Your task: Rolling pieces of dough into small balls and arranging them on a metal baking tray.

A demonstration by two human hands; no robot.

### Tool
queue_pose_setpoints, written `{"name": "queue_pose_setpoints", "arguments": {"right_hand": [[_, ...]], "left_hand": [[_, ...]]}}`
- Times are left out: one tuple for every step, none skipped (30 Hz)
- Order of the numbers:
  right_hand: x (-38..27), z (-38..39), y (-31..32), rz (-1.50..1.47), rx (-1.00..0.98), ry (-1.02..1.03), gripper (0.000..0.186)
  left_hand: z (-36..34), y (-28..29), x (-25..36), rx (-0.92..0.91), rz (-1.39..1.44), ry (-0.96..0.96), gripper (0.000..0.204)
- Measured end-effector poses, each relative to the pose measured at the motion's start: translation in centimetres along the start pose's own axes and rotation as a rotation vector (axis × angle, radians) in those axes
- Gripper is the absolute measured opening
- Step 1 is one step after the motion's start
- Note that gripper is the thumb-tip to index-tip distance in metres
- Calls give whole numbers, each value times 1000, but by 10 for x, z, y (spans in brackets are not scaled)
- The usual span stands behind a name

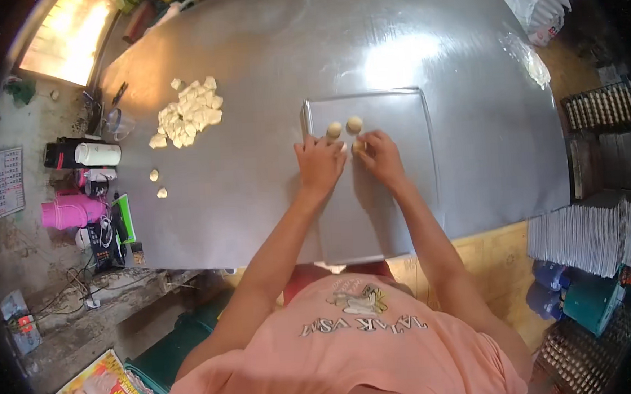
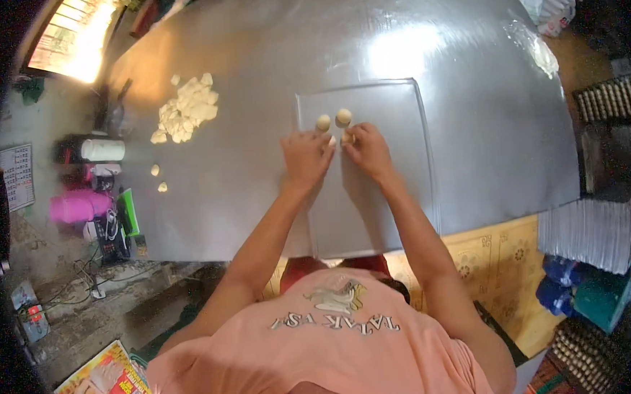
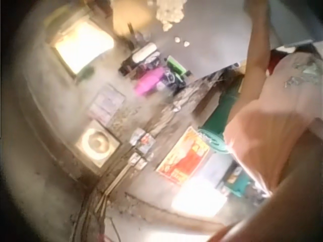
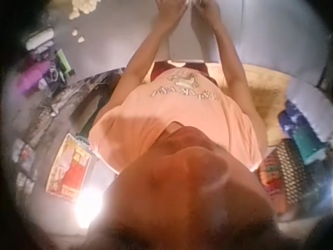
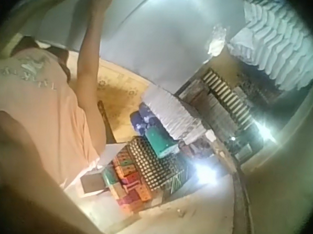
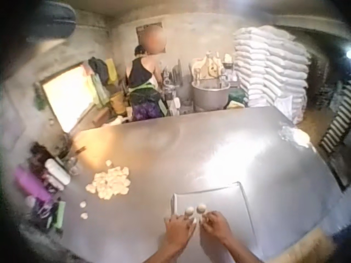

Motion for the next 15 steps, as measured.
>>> {"name": "queue_pose_setpoints", "arguments": {"right_hand": [[4, -2, 1, 8, -1, -25, 24], [8, -9, 2, -29, 57, -80, 28], [8, -14, 3, -21, 79, 3, 28], [9, -24, 3, -3, 104, 37, 27], [8, -33, 3, 3, 159, 115, 26], [11, -43, -1, 98, 75, 85, 26], [13, -52, -5, 183, 18, 92, 26], [14, -59, -7, 248, -28, 133, 26], [16, -66, -7, 253, -34, 113, 27], [17, -72, -6, 235, -25, 124, 29], [20, -74, -6, 242, -67, 71, 30], [19, -76, -3, 223, -50, 127, 31], [19, -73, -1, 228, -80, 124, 33], [20, -70, 1, 255, -145, 76, 34], [16, -66, 7, 204, -67, 143, 34]], "left_hand": [[-1, -2, -2, 27, 17, 23, 29], [-3, -5, -8, -7, 40, 106, 31], [-6, -7, -10, 57, 39, 65, 30], [-11, -9, -16, 95, 31, 55, 30], [-17, -10, -20, 197, 26, 9, 30], [-22, -19, -27, 50, 9, 53, 27], [-29, -26, -32, -40, -2, 64, 24], [-34, -35, -37, -154, 2, 92, 21], [-40, -37, -39, -91, -24, 58, 21], [-47, -40, -40, -55, -37, 34, 21], [-50, -44, -42, -97, -55, 68, 21], [-55, -45, -40, -54, -29, 31, 24], [-55, -45, -39, -83, -12, 48, 29], [-54, -43, -36, -111, 33, 44, 33], [-53, -38, -32, -26, 9, 37, 33]]}}
Point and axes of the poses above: each hand's wrist, its own z-axis away from the middle knuckle, its own y-axis out of the back of the hand, x = y × z, the point moved 3 cm from there along -z, towards the middle knuckle, and after that the axes turned 7 degrees about -y, right-handed, at the moved point
